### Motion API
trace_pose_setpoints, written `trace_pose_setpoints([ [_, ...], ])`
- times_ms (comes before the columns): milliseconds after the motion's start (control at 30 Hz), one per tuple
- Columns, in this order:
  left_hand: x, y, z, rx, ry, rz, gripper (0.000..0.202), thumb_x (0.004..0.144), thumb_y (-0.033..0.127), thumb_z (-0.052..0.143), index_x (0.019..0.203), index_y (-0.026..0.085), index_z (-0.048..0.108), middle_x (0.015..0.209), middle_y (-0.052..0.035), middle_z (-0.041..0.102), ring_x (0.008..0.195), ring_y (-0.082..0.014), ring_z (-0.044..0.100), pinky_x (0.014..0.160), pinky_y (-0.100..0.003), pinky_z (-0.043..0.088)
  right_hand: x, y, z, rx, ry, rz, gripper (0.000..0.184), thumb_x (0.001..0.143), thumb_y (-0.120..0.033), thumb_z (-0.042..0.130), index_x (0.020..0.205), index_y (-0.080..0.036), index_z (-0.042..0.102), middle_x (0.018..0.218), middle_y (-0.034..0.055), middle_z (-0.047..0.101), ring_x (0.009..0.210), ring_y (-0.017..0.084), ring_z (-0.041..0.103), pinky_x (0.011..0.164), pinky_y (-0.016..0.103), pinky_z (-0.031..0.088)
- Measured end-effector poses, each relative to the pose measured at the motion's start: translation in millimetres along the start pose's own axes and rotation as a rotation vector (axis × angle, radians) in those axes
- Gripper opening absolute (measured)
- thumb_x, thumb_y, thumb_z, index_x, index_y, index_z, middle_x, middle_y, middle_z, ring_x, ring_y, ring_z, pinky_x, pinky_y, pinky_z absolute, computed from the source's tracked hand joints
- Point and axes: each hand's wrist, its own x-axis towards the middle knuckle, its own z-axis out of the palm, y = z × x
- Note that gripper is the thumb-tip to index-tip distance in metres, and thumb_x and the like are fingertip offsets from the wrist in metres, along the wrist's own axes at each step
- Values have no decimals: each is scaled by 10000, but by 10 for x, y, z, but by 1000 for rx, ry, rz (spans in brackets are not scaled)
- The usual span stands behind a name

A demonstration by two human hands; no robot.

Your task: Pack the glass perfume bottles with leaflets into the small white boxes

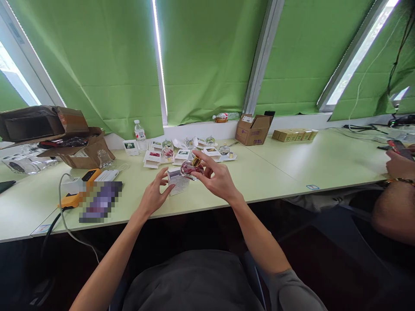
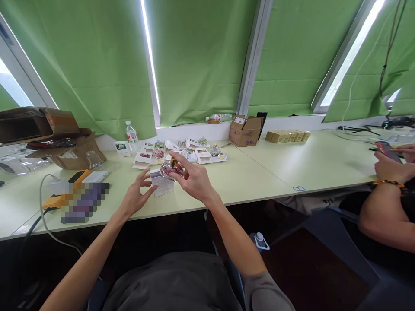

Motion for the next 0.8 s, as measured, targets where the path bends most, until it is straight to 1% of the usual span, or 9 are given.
trace_pose_setpoints([
  [67, -5, -4, 0, 34, 19, 24, 671, 908, 402, 549, 1474, 316, 198, 1316, -77, 568, 926, -184, 686, 849, -348, 535, 1, 1, 4, -16, -12, -9, 551, 873, -362, 621, 1397, -334, 453, 722, -36, 645, 535, 111, 497, 634, 240, 460],
  [100, -8, -7, 3, 52, 28, 38, 660, 910, 399, 548, 1472, 327, 208, 1324, -74, 560, 918, -180, 688, 838, -341, 541, 2, 3, 5, -23, -15, -16, 548, 876, -361, 617, 1398, -330, 453, 704, -38, 639, 535, 111, 493, 631, 235, 454],
  [267, -20, -39, 30, 80, 35, 105, 470, 930, 390, 519, 1380, 351, 388, 1363, -37, 511, 897, -144, 685, 745, -269, 575, 3, 28, -2, -27, 29, -55, 550, 881, -353, 615, 1403, -288, 454, 640, -44, 605, 513, 105, 468, 606, 226, 430],
  [433, -30, -51, 37, 89, 70, 138, 418, 929, 392, 520, 1335, 337, 435, 1371, -43, 486, 863, -131, 686, 655, -236, 585, 8, 36, -32, -32, 59, -46, 556, 877, -341, 618, 1405, -296, 451, 672, -43, 618, 501, 100, 470, 602, 235, 442],
  [500, -29, -49, 31, 71, 65, 134, 406, 925, 386, 528, 1318, 327, 447, 1365, -47, 483, 842, -126, 685, 646, -241, 587, 11, 35, -39, -31, 64, -43, 557, 874, -337, 622, 1404, -299, 454, 703, -37, 631, 501, 98, 473, 600, 238, 448],
  [567, -26, -47, 21, 25, 55, 135, 418, 913, 378, 546, 1312, 309, 442, 1342, -58, 495, 858, -136, 681, 676, -266, 594, 13, 34, -42, -32, 72, -45, 558, 872, -336, 624, 1403, -301, 456, 748, -27, 649, 503, 97, 476, 600, 243, 455],
  [633, -19, -45, 10, -37, 42, 137, 428, 898, 361, 571, 1300, 290, 444, 1304, -67, 520, 906, -155, 670, 739, -306, 597, 13, 33, -45, -36, 79, -46, 554, 874, -335, 620, 1403, -306, 456, 768, -21, 658, 505, 99, 478, 601, 252, 463],
  [733, -8, -29, -12, -109, 9, 124, 450, 874, 321, 607, 1293, 276, 450, 1289, -70, 540, 958, -171, 649, 848, -364, 573, 9, 29, -52, -44, 87, -50, 549, 881, -337, 608, 1406, -316, 449, 684, -36, 626, 493, 106, 465, 608, 269, 479],
  [800, -1, -5, -32, -136, -16, 117, 465, 865, 294, 619, 1299, 275, 454, 1306, -71, 537, 978, -174, 636, 894, -382, 551, 6, 24, -54, -44, 95, -54, 549, 883, -340, 605, 1408, -322, 445, 617, -51, 586, 484, 111, 452, 616, 279, 488],
])
